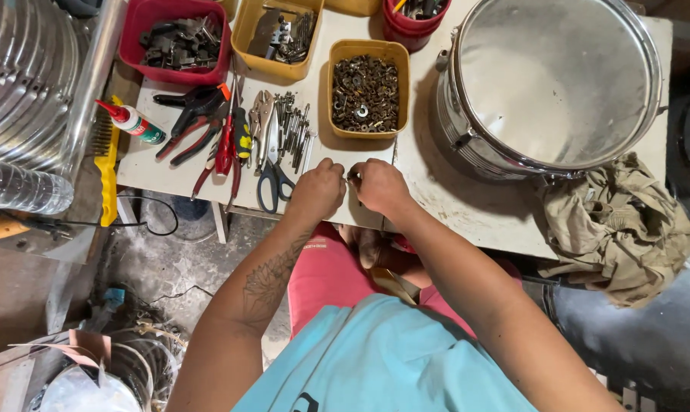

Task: Repairing a snare drum by sorting through hardware and preparing for assembly on a workbench.

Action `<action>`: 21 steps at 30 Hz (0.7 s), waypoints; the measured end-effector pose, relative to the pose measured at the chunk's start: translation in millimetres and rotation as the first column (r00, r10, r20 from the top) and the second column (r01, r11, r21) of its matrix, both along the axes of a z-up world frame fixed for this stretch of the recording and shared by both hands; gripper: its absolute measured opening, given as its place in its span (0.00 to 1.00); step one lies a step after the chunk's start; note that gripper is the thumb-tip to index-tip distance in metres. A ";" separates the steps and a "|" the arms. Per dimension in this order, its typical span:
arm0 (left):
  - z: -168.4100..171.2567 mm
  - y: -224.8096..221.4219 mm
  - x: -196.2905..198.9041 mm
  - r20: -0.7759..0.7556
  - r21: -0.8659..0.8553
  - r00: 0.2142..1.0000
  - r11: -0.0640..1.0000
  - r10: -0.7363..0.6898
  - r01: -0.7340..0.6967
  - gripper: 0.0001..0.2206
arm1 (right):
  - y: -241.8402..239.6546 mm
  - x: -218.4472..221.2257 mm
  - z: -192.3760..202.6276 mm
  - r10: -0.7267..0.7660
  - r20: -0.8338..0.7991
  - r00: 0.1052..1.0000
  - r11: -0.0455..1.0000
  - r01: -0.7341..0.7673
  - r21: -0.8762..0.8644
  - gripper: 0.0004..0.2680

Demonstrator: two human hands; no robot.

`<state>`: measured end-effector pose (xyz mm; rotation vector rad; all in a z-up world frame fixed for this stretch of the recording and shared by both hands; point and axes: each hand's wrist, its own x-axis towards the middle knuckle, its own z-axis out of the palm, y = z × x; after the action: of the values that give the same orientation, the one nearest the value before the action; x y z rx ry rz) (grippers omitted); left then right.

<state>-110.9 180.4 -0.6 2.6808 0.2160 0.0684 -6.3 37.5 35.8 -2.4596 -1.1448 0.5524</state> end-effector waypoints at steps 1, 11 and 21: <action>2.0 -2.2 -2.8 -0.001 0.000 1.000 1.000 0.000 0.000 0.08 | -1.2 0.7 -3.6 0.000 -0.001 1.000 1.000 0.000 0.000 0.10; 25.6 -7.7 -6.6 0.054 -0.069 0.998 0.997 -0.041 0.044 0.09 | -8.5 2.1 -1.1 -0.064 -0.047 0.997 0.990 0.070 0.122 0.10; 11.6 -1.7 14.1 -0.030 0.064 0.992 0.990 -0.126 0.128 0.09 | -75.7 -7.8 -28.0 -0.380 -0.630 0.677 0.703 0.654 0.278 0.11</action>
<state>-96.9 178.7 11.0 2.7549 0.0516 0.0009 -14.1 -38.2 7.8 -1.8659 -0.2359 0.6078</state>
